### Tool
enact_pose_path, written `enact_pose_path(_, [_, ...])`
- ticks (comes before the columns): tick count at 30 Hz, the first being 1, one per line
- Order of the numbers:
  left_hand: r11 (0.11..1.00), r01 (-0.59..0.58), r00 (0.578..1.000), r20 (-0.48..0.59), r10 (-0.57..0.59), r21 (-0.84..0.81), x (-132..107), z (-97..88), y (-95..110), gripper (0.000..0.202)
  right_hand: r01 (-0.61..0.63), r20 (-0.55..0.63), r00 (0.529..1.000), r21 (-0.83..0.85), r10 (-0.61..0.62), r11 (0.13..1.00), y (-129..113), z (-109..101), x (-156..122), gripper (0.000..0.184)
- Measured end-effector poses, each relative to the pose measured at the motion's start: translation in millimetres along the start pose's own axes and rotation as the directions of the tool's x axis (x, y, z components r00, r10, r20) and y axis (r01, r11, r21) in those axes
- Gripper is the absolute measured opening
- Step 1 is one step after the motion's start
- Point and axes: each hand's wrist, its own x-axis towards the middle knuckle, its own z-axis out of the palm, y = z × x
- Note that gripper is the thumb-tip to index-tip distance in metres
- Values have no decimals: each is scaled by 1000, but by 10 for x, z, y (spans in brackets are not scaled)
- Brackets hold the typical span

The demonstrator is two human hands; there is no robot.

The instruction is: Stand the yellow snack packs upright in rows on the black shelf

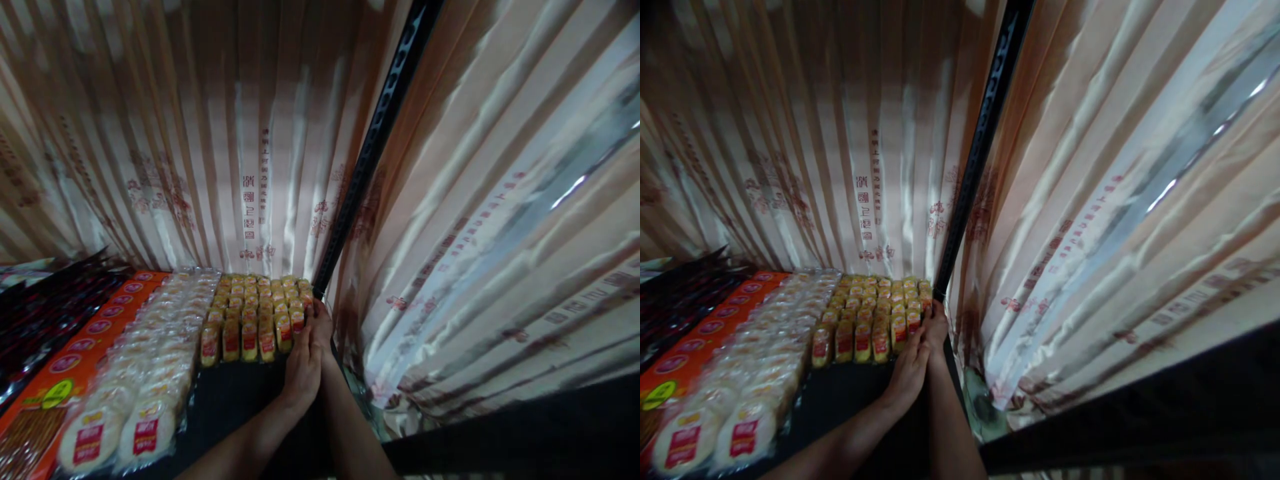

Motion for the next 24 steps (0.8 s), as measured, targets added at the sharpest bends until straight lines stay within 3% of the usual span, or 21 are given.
enact_pose_path(7, [999,29,1000,-12,-29,-24,-1,-20,-63,47,-8,-7,1000,-69,7,998,-10,47,9,42])
enact_pose_path(14, [999,-51,998,-20,51,11,-81,-34,-97,46,55,5,998,-70,-55,996,-11,39,-3,44])
enact_pose_path(19, [998,-60,998,-26,61,2,-91,-61,-119,44,10,-55,998,-183,-21,983,-24,38,0,52])
enact_pose_path(24, [996,-87,996,-7,87,-1,-140,-106,-103,47,6,-48,999,-114,-12,994,-42,26,-11,55])
